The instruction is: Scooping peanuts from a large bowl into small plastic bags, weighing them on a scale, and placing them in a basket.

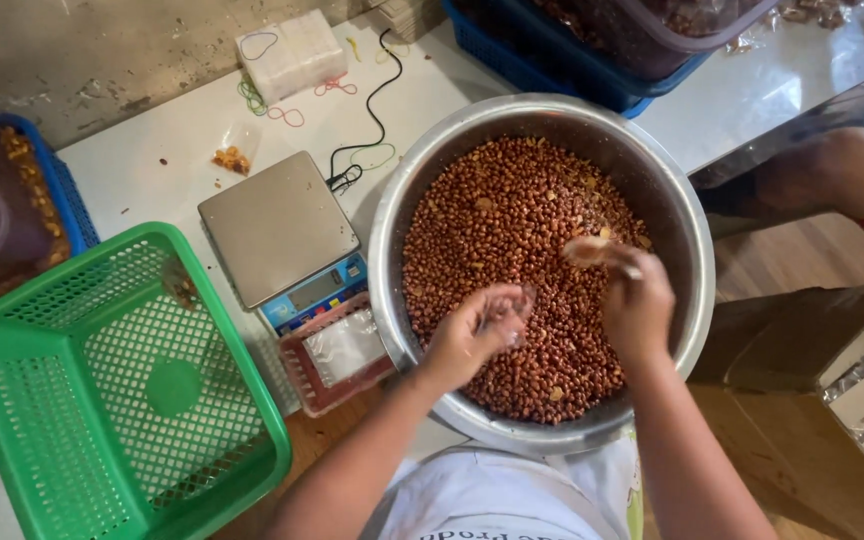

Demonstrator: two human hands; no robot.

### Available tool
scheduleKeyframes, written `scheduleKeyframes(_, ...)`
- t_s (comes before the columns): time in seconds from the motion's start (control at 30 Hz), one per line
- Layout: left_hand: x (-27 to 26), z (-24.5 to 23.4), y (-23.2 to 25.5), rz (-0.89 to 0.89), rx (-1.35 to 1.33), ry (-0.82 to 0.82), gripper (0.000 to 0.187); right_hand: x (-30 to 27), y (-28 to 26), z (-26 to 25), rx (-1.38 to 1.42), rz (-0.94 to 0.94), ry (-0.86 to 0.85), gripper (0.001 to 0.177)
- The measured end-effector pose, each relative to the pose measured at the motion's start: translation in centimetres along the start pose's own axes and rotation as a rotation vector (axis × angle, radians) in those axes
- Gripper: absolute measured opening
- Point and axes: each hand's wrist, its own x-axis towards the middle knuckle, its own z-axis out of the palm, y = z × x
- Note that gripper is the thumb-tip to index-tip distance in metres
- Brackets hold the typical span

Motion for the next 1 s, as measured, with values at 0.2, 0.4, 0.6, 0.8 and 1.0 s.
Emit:
scheduleKeyframes(0.2, 2.6, -4.0, 2.7, 0.17, 0.339, 0.044, 0.012, -5.6, 0.7, 1.4, 0.18, 0.622, -0.33, 0.025)
scheduleKeyframes(0.4, 5.3, -4.1, 2.4, 0.455, 0.424, 0.118, 0.029, -4.9, -2.5, -1.1, 0.317, 0.666, -0.143, 0.021)
scheduleKeyframes(0.6, 8.2, -14.4, 4.6, 0.555, 0.438, 0.815, 0.015, -4.0, -3.3, -1.2, 0.535, 0.714, -0.043, 0.02)
scheduleKeyframes(0.8, 7.1, -25.5, -0.8, 0.098, 1.129, 0.725, 0.018, -4.5, -3.4, -0.7, 0.617, 0.758, 0.013, 0.018)
scheduleKeyframes(1.0, 0.0, -20.0, -2.3, 0.24, 1.254, 0.525, 0.042, -4.8, -2.4, -1.2, 0.524, 0.755, -0.126, 0.021)
